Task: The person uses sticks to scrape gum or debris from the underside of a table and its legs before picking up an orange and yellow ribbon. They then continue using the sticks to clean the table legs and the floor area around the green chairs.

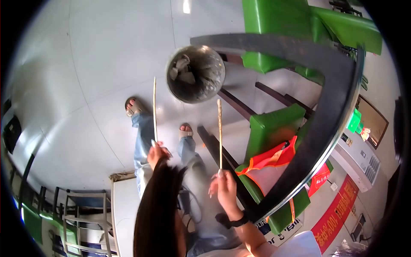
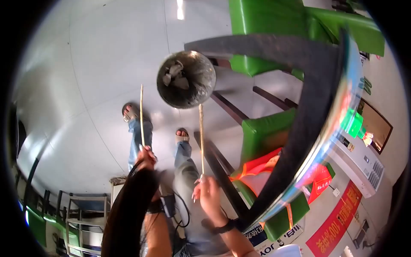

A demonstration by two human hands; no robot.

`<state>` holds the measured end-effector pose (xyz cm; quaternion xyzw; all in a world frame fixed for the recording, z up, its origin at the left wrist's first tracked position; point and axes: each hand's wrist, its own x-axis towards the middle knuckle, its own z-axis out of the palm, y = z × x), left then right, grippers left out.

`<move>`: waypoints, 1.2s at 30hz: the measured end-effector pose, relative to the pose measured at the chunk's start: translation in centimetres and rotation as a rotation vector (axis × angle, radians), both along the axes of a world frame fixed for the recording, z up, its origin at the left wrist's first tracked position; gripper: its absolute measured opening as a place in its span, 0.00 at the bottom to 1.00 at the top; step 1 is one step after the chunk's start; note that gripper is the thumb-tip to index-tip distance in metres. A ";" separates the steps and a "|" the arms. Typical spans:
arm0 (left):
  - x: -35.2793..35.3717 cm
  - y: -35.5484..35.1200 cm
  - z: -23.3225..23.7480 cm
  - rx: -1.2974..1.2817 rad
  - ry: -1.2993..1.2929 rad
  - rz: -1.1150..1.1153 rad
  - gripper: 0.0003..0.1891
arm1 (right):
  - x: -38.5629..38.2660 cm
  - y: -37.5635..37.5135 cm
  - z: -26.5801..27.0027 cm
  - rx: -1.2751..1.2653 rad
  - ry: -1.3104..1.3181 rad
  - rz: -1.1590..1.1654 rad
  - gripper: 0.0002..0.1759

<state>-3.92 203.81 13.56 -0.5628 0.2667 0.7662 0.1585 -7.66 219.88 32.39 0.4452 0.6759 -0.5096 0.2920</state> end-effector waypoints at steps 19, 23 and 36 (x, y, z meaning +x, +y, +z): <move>-58.1 -5.4 -11.3 -0.694 0.590 -0.688 0.15 | -46.5 -4.6 -26.8 0.069 0.703 -0.610 0.18; -64.4 -5.7 -15.0 -0.818 0.880 -0.979 0.15 | -48.3 -4.3 -27.9 0.119 0.745 -0.439 0.16; -80.7 -0.5 -24.9 -0.868 1.528 -1.590 0.12 | -49.7 -4.7 -32.7 0.706 0.524 -0.074 0.12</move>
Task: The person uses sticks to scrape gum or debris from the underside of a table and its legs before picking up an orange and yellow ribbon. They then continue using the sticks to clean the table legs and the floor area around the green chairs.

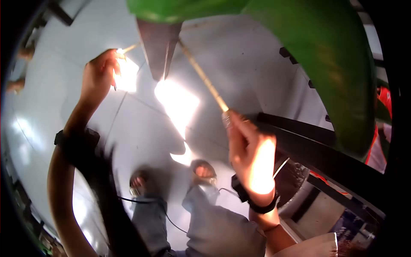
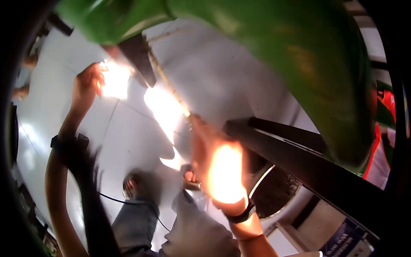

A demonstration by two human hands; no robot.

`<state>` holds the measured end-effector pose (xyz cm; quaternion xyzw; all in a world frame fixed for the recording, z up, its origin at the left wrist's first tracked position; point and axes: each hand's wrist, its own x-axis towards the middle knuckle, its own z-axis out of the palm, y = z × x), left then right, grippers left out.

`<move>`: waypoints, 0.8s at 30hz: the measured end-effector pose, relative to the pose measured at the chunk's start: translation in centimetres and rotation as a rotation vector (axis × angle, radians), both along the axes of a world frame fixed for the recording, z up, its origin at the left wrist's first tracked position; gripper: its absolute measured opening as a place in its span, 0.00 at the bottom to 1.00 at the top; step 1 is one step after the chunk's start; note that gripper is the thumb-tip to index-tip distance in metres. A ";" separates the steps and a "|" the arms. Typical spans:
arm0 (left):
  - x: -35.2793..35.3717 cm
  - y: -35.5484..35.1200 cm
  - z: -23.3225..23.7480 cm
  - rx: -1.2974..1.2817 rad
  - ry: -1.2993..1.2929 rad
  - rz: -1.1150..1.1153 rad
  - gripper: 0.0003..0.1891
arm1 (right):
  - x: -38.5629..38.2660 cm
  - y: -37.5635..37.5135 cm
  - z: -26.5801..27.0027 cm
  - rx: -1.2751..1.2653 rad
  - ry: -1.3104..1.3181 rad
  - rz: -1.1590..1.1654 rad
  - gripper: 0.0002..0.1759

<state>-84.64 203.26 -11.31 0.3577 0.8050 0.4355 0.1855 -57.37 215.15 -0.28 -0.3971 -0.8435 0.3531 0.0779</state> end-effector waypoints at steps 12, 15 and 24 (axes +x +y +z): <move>-4.6 1.5 2.7 -0.488 0.080 -0.141 0.17 | 0.8 -0.7 -12.1 -0.024 0.035 -0.010 0.03; -6.2 2.3 3.0 -0.457 -0.019 -0.062 0.16 | 2.1 1.1 -13.6 0.040 0.064 -0.098 0.05; -9.7 -0.3 -0.7 -0.219 -0.007 -0.016 0.14 | 1.2 3.7 -13.0 0.003 0.087 -0.247 0.08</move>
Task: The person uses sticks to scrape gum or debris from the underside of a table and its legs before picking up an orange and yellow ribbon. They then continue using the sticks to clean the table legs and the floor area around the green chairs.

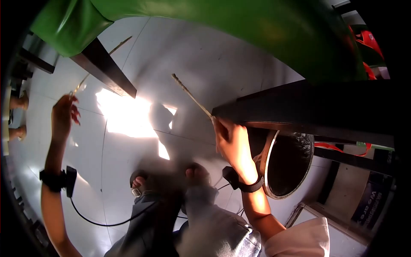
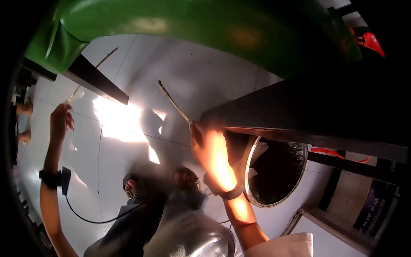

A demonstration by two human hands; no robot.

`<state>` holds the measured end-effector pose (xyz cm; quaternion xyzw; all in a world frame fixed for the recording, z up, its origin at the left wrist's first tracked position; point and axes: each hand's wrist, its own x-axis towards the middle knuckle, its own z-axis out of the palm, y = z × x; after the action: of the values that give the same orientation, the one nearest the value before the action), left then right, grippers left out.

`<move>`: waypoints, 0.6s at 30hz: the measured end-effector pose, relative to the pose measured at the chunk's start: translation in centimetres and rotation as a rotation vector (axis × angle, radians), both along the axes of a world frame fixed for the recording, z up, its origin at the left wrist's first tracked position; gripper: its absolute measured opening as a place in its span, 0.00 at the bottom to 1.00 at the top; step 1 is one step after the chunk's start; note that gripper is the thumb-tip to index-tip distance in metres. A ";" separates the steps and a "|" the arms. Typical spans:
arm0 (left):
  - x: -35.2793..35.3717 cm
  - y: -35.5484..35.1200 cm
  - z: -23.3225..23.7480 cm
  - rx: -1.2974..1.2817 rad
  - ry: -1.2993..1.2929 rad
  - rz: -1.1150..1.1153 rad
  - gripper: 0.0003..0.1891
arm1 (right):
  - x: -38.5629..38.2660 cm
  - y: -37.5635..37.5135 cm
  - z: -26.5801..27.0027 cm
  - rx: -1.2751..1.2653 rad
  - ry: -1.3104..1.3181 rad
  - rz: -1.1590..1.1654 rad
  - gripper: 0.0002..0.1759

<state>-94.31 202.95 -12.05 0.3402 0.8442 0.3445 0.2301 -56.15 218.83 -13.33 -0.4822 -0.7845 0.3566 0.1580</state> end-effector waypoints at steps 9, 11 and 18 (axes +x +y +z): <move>6.5 -11.2 -9.3 0.211 0.135 0.381 0.12 | 3.7 1.0 2.4 -0.474 -0.058 0.110 0.13; 9.6 -12.2 -10.9 0.250 0.260 0.272 0.11 | 4.3 0.1 1.8 -0.544 -0.018 0.006 0.15; 13.0 -4.3 -11.1 0.394 -0.286 -0.148 0.09 | 2.4 -5.1 -2.7 -0.697 0.126 -0.131 0.11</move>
<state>-81.34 198.62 -23.12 0.3871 0.6924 0.5292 0.3011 -53.77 213.74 -16.04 -0.5335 -0.5717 0.6209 0.0547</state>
